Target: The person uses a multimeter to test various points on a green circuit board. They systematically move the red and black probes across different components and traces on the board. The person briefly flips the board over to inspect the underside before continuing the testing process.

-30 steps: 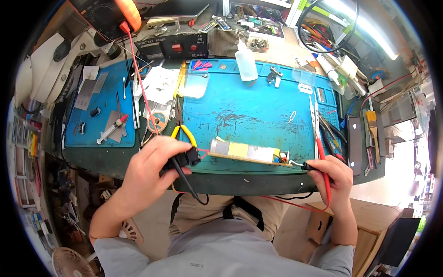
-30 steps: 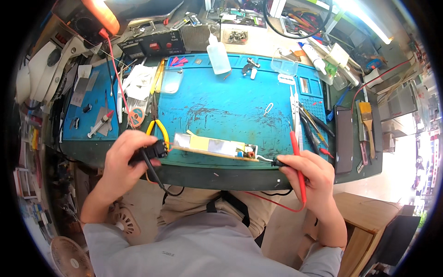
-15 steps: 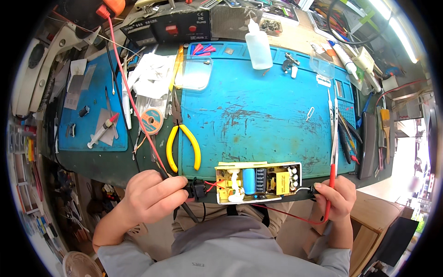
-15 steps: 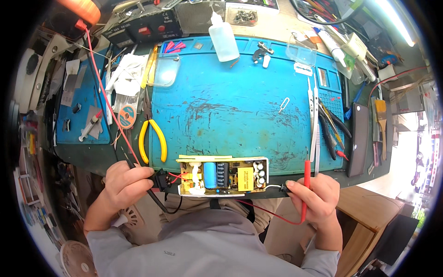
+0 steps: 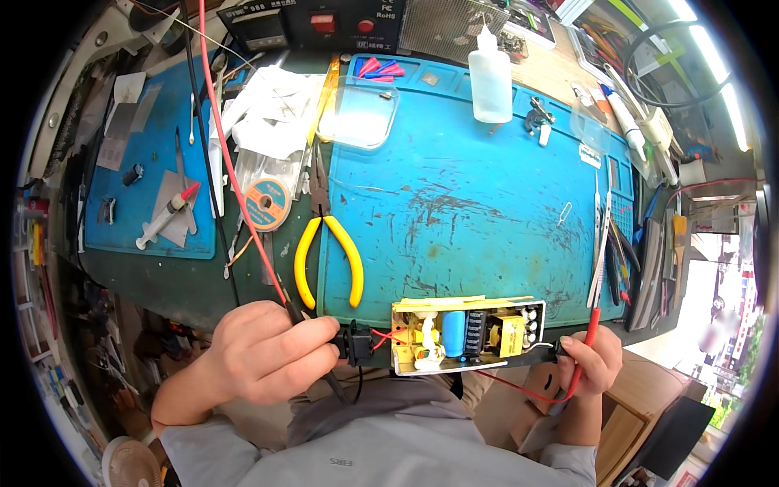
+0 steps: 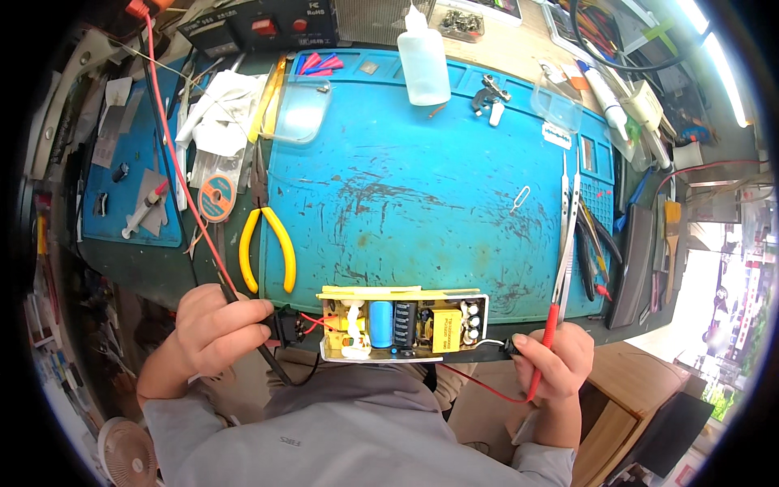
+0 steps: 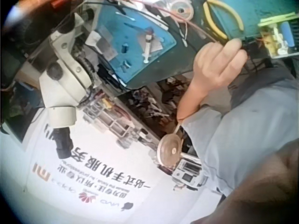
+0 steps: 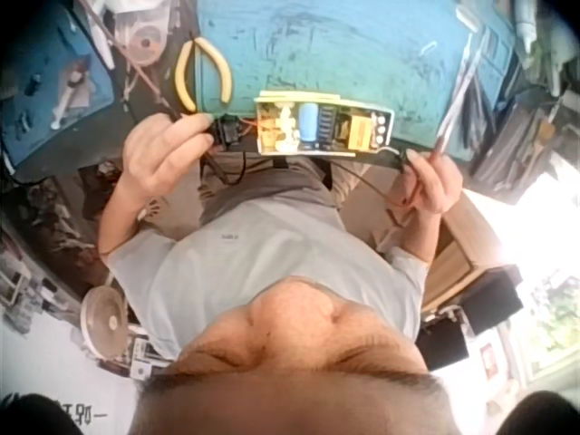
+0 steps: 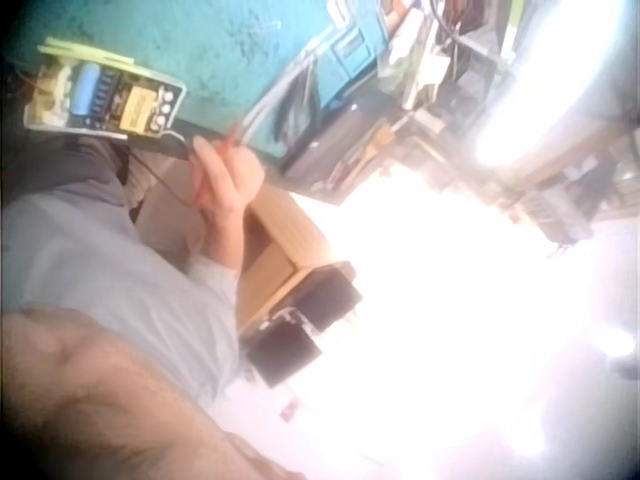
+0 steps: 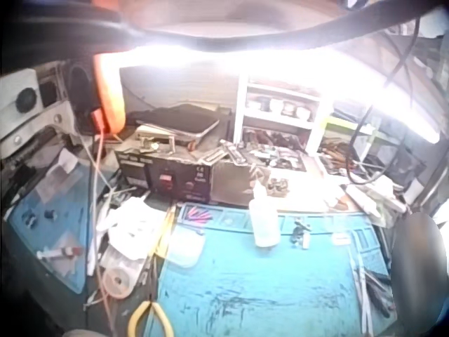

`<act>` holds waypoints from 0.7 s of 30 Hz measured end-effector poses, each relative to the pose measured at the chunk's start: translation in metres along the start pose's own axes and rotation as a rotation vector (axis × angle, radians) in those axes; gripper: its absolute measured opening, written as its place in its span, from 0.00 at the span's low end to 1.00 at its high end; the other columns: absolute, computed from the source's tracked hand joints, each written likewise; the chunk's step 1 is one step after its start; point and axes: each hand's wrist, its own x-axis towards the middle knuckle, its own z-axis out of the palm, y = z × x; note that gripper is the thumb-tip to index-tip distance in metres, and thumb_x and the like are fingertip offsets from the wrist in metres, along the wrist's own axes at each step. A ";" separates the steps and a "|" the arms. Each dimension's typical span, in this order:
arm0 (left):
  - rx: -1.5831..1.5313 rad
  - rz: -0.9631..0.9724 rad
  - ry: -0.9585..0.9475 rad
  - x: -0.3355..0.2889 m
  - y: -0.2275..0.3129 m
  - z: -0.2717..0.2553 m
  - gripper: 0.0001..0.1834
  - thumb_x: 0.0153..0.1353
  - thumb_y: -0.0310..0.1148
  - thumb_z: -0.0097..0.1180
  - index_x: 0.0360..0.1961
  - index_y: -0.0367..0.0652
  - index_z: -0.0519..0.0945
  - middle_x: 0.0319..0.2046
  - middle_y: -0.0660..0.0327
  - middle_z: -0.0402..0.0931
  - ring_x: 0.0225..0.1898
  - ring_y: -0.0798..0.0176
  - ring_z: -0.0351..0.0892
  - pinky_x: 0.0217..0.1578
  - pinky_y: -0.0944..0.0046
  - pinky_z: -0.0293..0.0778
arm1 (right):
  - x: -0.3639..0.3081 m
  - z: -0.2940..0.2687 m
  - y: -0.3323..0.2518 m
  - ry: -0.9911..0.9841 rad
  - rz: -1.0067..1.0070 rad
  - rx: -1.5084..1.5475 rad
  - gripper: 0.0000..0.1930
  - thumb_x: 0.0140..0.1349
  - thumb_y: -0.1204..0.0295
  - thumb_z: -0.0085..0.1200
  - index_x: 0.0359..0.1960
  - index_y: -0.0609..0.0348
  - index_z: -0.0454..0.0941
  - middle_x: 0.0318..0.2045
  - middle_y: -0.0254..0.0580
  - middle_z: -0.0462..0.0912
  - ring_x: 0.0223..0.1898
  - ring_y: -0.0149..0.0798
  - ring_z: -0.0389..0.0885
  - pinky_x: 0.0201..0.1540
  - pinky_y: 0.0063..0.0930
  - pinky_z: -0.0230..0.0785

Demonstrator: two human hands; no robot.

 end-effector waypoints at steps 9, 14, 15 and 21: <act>-0.017 0.002 -0.035 -0.003 0.001 -0.002 0.17 0.52 0.31 0.69 0.42 0.41 0.79 0.43 0.53 0.83 0.25 0.62 0.76 0.21 0.65 0.68 | -0.008 -0.005 0.000 -0.051 0.025 -0.013 0.08 0.64 0.67 0.60 0.39 0.58 0.82 0.22 0.38 0.79 0.22 0.40 0.77 0.28 0.32 0.67; -0.025 0.002 -0.061 -0.002 0.001 -0.004 0.19 0.53 0.33 0.70 0.43 0.40 0.78 0.43 0.52 0.83 0.27 0.60 0.80 0.22 0.63 0.68 | -0.007 -0.004 0.001 -0.046 0.016 0.002 0.09 0.64 0.67 0.60 0.39 0.59 0.82 0.22 0.38 0.79 0.22 0.40 0.77 0.27 0.32 0.67; -0.025 0.000 -0.063 -0.002 0.001 -0.004 0.19 0.53 0.33 0.70 0.43 0.40 0.78 0.43 0.52 0.83 0.27 0.60 0.79 0.22 0.63 0.68 | -0.007 -0.004 0.001 -0.047 0.016 0.008 0.09 0.64 0.67 0.60 0.39 0.59 0.82 0.22 0.39 0.79 0.21 0.40 0.77 0.27 0.32 0.67; -0.003 0.000 0.017 -0.001 0.001 0.001 0.15 0.49 0.25 0.66 0.40 0.42 0.80 0.42 0.57 0.83 0.22 0.65 0.69 0.20 0.67 0.67 | -0.007 -0.005 0.000 -0.045 0.003 -0.004 0.09 0.65 0.67 0.60 0.39 0.60 0.82 0.22 0.39 0.79 0.21 0.40 0.77 0.27 0.32 0.67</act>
